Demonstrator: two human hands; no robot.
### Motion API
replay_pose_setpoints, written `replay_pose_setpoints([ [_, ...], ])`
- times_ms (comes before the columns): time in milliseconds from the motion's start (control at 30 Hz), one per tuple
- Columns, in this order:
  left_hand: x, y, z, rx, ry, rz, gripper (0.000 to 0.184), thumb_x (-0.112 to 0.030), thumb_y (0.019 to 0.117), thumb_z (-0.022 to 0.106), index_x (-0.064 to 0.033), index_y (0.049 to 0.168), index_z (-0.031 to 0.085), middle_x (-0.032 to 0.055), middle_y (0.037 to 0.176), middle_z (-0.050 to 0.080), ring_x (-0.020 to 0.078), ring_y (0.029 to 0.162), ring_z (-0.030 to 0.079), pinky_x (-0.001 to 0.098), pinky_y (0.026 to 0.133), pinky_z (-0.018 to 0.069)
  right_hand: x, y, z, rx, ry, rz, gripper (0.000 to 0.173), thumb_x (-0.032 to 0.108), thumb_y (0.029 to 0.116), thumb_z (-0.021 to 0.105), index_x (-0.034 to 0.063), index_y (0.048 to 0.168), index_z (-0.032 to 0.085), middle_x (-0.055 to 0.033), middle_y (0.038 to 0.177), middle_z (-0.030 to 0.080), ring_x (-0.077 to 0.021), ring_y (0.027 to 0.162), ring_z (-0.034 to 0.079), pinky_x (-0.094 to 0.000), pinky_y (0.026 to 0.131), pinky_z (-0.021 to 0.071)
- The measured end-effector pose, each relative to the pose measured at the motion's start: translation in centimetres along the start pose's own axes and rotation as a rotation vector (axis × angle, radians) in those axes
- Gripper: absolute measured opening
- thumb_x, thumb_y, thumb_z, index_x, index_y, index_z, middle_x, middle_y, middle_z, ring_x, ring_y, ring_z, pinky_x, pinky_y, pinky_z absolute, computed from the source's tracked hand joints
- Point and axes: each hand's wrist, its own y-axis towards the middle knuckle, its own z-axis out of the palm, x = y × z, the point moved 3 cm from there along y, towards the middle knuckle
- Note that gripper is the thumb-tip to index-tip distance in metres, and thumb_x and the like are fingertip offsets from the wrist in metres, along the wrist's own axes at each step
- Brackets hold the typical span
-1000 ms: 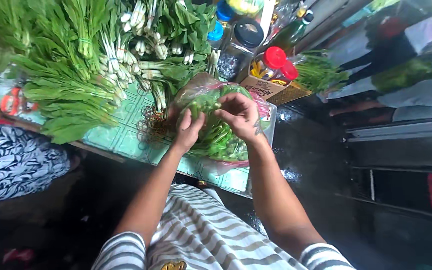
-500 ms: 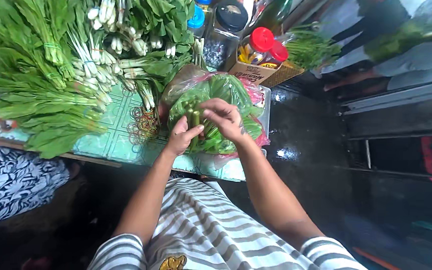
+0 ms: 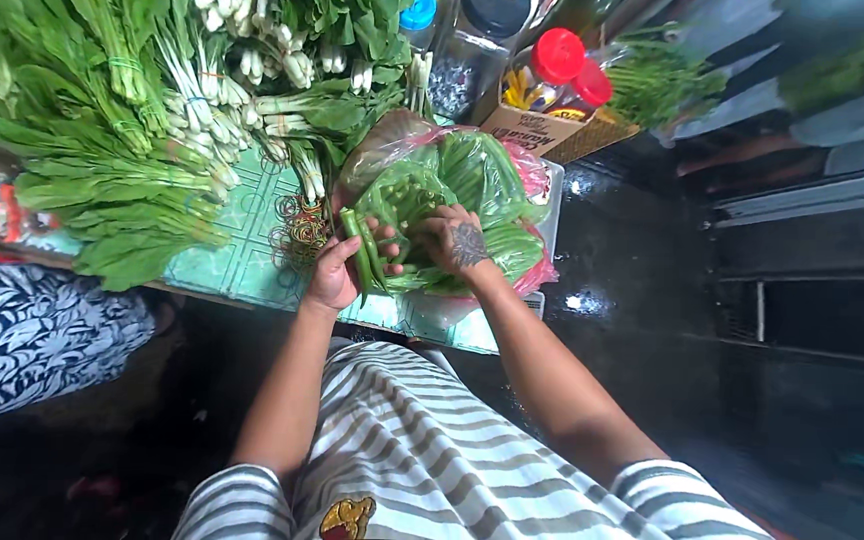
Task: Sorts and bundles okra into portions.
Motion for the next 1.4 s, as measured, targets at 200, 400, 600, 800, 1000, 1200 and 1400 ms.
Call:
replay_pose_setpoints([
  [200, -0.2, -0.7, -0.9, -0.037, -0.023, 0.021, 0.034, -0.032, 0.1044, 0.047, -0.0139, 0.131, 0.06, 0.0124, 0.122, 0.068, 0.0275, 0.095, 0.072, 0.0497, 0.079, 0.0623, -0.8, 0.0, -2.2, -0.273, 0.092, -0.077, 0.013, 0.029, 0.0959, 0.069, 0.0212, 0.1, 0.079, -0.005, 0.103, 0.073, -0.0263, 0.101, 0.067, -0.0507, 0.088, 0.0524],
  [400, 0.3, -0.3, -1.1, -0.053, -0.042, 0.004, 0.034, -0.031, 0.1043, 0.046, -0.0143, 0.13, 0.06, 0.0115, 0.12, 0.067, 0.0266, 0.094, 0.071, 0.0497, 0.079, 0.062, -0.5, 0.1, -2.7, -0.292, -0.028, -0.07, 0.018, 0.021, 0.0927, 0.062, 0.0202, 0.104, 0.076, -0.0129, 0.109, 0.067, -0.0347, 0.104, 0.063, -0.054, 0.084, 0.0522],
  [600, 1.0, 0.5, -0.2, -0.06, -0.001, -0.009, 0.033, -0.029, 0.1055, 0.042, -0.0144, 0.131, 0.057, 0.0119, 0.122, 0.067, 0.028, 0.101, 0.07, 0.0518, 0.083, 0.0605, 1.8, 1.7, 0.0, -0.196, -0.019, 0.055, 0.026, 0.047, 0.0895, 0.07, 0.0262, 0.103, 0.078, -0.0072, 0.13, 0.062, -0.0344, 0.122, 0.053, -0.0574, 0.096, 0.0449],
  [800, -0.1, 1.1, 0.4, -0.084, 0.204, 0.059, 0.034, -0.021, 0.1032, 0.049, -0.0106, 0.136, 0.052, 0.015, 0.129, 0.064, 0.0333, 0.118, 0.065, 0.0557, 0.095, 0.0561, 2.3, -0.1, -9.9, -0.307, 0.41, -0.157, 0.021, 0.012, 0.099, 0.065, 0.0068, 0.118, 0.072, -0.0105, 0.109, 0.07, -0.0196, 0.094, 0.069, -0.0384, 0.085, 0.0595],
  [1000, 1.8, 2.6, 4.3, 0.026, 0.214, 0.032, 0.042, -0.015, 0.1029, 0.056, -0.0117, 0.144, 0.049, 0.0101, 0.128, 0.065, 0.0226, 0.111, 0.066, 0.0468, 0.095, 0.057, 5.7, -0.8, -10.3, -0.211, 0.645, -0.193, 0.022, 0.014, 0.0925, 0.075, 0.0068, 0.114, 0.073, -0.0039, 0.097, 0.075, -0.0113, 0.079, 0.072, -0.0342, 0.073, 0.0645],
  [1200, 2.4, 2.5, 4.3, 0.107, 0.23, 0.029, 0.04, -0.004, 0.0997, 0.057, -0.0088, 0.139, 0.049, 0.0103, 0.119, 0.067, 0.0211, 0.101, 0.069, 0.0426, 0.087, 0.0604, 5.3, -2.1, -8.8, -0.304, 0.74, -0.193, 0.022, 0.01, 0.0888, 0.077, 0.0028, 0.109, 0.073, -0.0042, 0.093, 0.074, -0.0096, 0.073, 0.07, -0.0282, 0.066, 0.0623],
  [1400, 2.2, 2.1, 4.8, 0.08, 0.599, 0.182, 0.055, 0.005, 0.0939, 0.065, -0.0037, 0.143, 0.042, 0.0104, 0.124, 0.065, 0.0191, 0.109, 0.068, 0.04, 0.096, 0.0587, 4.8, -3.8, -10.2, -0.319, 0.683, -0.206, 0.041, 0.024, 0.0933, 0.073, 0.0052, 0.129, 0.065, -0.0085, 0.119, 0.066, -0.0152, 0.095, 0.066, -0.0325, 0.078, 0.0591],
])
